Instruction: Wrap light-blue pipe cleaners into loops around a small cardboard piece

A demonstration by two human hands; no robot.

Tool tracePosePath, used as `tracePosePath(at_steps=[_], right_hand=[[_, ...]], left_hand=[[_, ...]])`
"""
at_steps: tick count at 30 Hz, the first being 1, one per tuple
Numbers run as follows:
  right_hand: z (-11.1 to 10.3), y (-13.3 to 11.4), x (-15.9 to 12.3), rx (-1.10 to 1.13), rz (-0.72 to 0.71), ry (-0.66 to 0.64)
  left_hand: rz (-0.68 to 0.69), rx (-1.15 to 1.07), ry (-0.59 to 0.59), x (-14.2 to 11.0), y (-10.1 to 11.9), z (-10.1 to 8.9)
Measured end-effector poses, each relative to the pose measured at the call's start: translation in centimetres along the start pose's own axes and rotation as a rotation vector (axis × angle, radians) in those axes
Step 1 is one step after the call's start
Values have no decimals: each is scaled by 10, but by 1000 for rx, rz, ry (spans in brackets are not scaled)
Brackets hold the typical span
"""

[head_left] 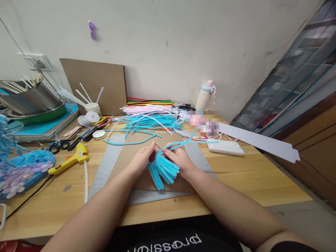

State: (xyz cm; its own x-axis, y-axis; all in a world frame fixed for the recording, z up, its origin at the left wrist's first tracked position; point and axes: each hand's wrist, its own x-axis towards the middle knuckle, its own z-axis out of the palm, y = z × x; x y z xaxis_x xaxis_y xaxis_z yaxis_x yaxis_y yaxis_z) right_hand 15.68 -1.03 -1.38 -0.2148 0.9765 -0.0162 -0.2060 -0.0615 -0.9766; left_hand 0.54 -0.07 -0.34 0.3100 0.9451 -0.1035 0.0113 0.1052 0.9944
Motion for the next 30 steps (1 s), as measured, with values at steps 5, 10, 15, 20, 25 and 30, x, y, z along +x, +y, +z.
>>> tracePosePath(at_steps=[5, 10, 15, 20, 25, 30], right_hand=[[-3, -2, 2, 40, -24, 39], [-2, -4, 2, 104, -38, 31], [-5, 1, 0, 3, -57, 6], [-8, 2, -1, -218, -151, 3], [-9, 3, -1, -398, -203, 47], [-8, 0, -3, -428, -244, 11]], left_hand=[[-35, -86, -76, -1, 9, -6], [-27, -85, -86, -3, 8, -7], [54, -55, -12, -1, 4, -6], [5, -67, 39, 1, 2, -7], [-42, -128, 22, 1, 1, -7], [-64, -140, 43, 3, 1, -9]])
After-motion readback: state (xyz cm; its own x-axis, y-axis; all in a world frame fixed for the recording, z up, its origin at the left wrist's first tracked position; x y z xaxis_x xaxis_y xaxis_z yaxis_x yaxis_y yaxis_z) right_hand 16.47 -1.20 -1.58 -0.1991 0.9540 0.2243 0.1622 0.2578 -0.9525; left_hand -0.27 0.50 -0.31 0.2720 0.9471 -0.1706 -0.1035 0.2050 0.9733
